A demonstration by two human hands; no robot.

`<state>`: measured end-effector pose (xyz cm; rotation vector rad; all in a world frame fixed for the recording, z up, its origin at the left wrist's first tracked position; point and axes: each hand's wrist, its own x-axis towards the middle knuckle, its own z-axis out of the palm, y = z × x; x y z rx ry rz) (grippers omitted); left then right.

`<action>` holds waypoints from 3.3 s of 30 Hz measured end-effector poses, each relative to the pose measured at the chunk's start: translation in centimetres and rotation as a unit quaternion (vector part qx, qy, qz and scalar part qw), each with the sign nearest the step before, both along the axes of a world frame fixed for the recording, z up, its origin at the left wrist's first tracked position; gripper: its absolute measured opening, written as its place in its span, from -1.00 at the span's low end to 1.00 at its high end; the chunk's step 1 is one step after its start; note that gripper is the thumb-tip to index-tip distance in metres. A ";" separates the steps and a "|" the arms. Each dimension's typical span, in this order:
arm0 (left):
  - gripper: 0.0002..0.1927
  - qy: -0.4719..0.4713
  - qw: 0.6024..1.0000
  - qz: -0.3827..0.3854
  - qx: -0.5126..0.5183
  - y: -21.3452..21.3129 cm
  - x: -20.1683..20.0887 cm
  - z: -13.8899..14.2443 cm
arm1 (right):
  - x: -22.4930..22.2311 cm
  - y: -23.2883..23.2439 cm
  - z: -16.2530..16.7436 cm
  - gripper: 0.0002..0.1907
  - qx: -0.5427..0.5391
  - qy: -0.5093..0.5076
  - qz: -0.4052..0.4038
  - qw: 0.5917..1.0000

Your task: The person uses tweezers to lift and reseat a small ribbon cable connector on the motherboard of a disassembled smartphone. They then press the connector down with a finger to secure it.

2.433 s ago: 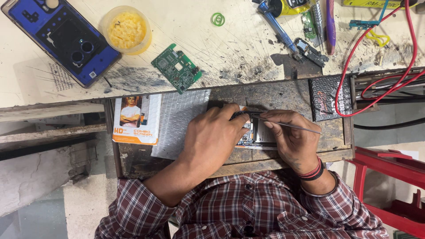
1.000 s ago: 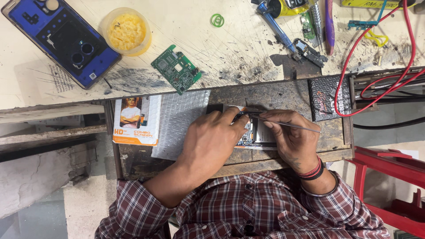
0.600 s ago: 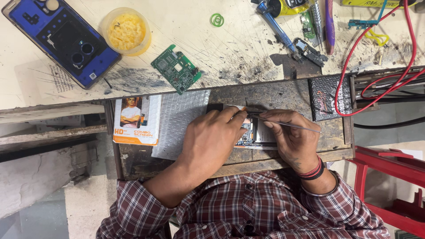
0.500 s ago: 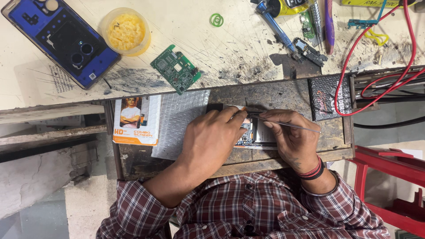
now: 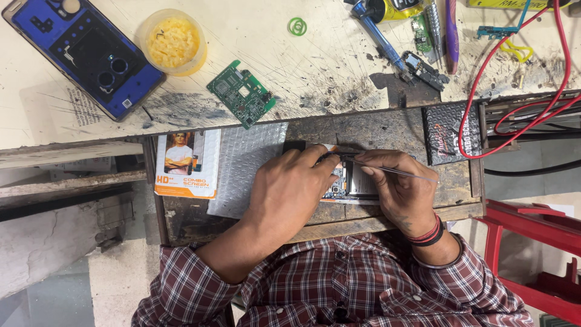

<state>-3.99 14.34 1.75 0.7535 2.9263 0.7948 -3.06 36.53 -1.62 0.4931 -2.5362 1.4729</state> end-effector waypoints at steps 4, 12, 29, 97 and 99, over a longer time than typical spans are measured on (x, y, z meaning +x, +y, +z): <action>-0.67 -0.010 1.000 0.000 -0.004 0.0 0.0 -0.1 | 0.0 0.0 0.1 -0.90 -0.004 -0.003 0.002 1.000; -0.65 -0.024 1.000 -0.009 -0.018 0.1 -0.1 -0.1 | 0.0 0.0 0.2 -0.91 -0.006 -0.009 0.007 1.000; -0.69 0.015 1.000 -0.010 -0.024 -0.1 0.2 -0.4 | -0.2 0.0 0.1 -0.88 -0.001 -0.001 0.007 1.000; -0.67 0.047 0.998 -0.004 -0.038 0.0 0.3 -0.6 | -0.1 -0.2 0.4 -0.89 0.015 0.012 0.002 1.000; -0.67 0.045 0.998 -0.005 -0.034 0.1 0.3 -0.8 | -0.1 -0.2 0.3 -0.89 0.010 0.010 0.004 1.000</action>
